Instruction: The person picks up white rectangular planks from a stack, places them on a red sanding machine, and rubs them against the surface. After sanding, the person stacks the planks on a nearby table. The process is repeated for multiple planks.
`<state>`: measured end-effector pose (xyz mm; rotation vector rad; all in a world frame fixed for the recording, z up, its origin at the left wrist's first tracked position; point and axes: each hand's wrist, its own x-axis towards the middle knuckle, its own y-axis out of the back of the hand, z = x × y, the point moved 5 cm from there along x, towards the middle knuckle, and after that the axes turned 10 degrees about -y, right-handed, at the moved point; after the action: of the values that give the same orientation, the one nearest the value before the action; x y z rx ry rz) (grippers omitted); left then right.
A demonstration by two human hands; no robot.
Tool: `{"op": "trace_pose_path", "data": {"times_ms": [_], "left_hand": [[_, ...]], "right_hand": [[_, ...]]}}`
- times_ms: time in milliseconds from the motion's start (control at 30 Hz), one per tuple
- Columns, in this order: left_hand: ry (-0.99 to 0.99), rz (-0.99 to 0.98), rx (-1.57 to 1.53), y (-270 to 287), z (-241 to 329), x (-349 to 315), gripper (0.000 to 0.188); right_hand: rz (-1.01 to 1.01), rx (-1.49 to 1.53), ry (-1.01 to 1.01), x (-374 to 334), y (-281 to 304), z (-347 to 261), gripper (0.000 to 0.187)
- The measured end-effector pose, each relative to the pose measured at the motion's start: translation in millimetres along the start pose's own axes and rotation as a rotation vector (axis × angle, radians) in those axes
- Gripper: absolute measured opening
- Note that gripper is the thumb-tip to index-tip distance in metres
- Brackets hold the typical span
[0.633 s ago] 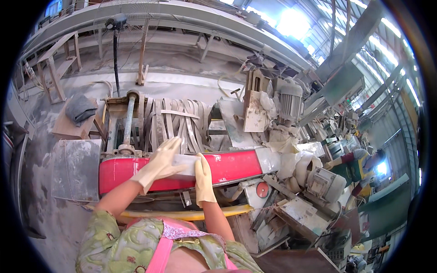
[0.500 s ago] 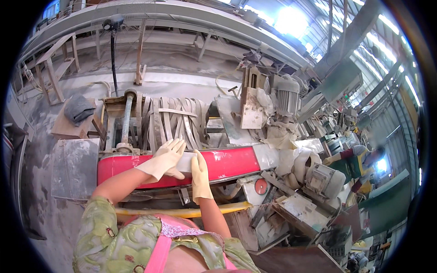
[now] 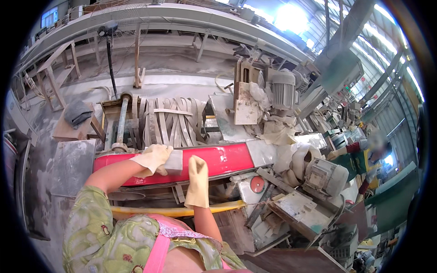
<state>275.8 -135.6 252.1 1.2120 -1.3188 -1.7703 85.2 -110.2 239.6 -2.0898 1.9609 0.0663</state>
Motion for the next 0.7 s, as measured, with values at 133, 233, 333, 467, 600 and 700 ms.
{"op": "trace_pose_path", "data": {"times_ms": [133,233,333,467,600,700], "left_hand": [[-0.017,-0.032,0.075,2,6,1,0.098],[-0.030,-0.020,0.089,1,6,1,0.099],[-0.056,0.028,0.073,1,4,-1,0.097],[-0.018,0.012,0.073,-2,-2,-9,0.095],[-0.047,0.045,0.094,-2,-4,-7,0.093],[-0.020,0.034,0.085,3,-11,-14,0.090]], "right_hand": [[0.294,0.251,-0.078,-20,78,-10,0.032],[0.249,0.401,-0.049,-28,139,20,0.038],[-0.219,0.760,-0.064,-48,180,50,0.042],[-0.272,0.471,-0.138,-92,193,44,0.032],[0.025,0.004,-0.114,-102,220,77,0.039],[0.429,0.007,-0.274,-113,211,42,0.041]]}}
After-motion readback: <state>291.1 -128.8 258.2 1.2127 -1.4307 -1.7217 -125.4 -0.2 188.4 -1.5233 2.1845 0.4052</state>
